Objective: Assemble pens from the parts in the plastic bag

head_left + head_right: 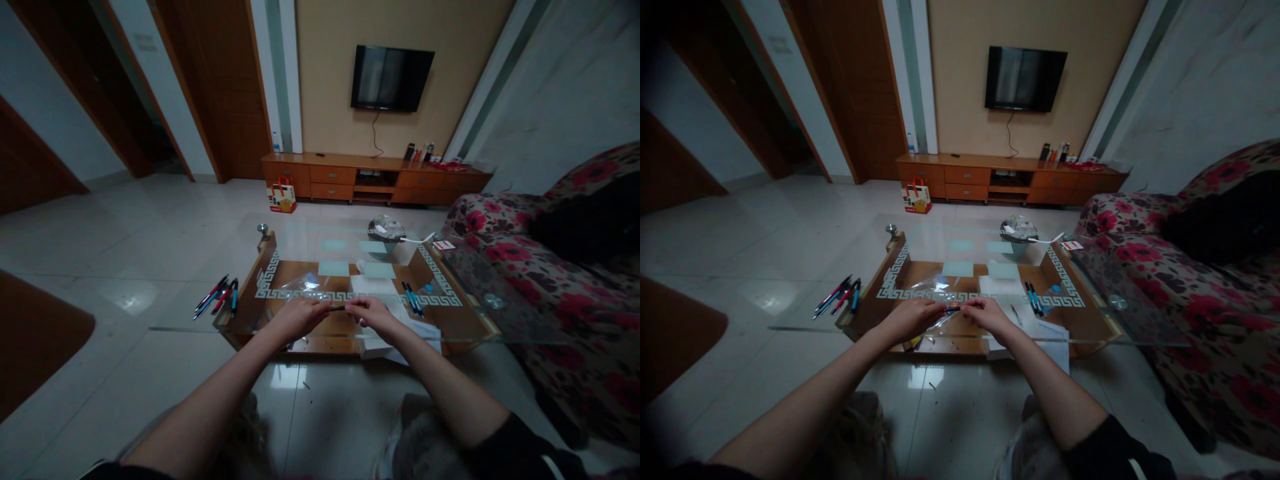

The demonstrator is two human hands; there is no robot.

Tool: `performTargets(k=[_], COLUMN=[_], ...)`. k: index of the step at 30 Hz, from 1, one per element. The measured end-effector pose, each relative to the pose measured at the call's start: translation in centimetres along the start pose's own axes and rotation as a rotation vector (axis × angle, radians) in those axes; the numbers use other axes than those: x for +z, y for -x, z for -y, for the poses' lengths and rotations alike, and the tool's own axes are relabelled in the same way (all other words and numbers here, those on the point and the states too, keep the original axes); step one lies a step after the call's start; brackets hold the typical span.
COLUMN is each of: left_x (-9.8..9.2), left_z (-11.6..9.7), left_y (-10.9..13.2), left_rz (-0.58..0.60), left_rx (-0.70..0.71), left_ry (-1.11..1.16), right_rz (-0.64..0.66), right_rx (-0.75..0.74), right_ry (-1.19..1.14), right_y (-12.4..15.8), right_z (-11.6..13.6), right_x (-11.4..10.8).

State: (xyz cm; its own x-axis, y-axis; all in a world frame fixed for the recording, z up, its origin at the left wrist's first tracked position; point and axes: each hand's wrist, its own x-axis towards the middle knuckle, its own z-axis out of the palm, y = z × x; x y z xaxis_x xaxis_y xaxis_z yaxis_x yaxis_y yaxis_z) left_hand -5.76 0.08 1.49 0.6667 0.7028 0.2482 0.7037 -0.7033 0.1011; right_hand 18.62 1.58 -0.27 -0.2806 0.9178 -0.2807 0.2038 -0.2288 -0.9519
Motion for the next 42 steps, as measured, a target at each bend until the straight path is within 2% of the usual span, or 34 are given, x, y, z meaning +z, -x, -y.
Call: performTargets(k=[12, 29, 42], left_x=[0.68, 0.49, 0.77], left_z=[0.44, 0.48, 0.60], left_y=[0.19, 0.26, 0.34], left_rz=[-0.003, 0.000, 0.004], left_rx=[-0.024, -0.017, -0.024], left_ry=[0.043, 0.022, 0.022], right_rz=[-0.041, -0.083, -0.223], right_rx=[-0.003, 0.014, -0.111], right_ry=[0.013, -0.028, -0.052], right_y=[-0.24, -0.02, -0.69], right_z=[-0.11, 0.47, -0.20], right_x=[-0.18, -0.14, -0.80])
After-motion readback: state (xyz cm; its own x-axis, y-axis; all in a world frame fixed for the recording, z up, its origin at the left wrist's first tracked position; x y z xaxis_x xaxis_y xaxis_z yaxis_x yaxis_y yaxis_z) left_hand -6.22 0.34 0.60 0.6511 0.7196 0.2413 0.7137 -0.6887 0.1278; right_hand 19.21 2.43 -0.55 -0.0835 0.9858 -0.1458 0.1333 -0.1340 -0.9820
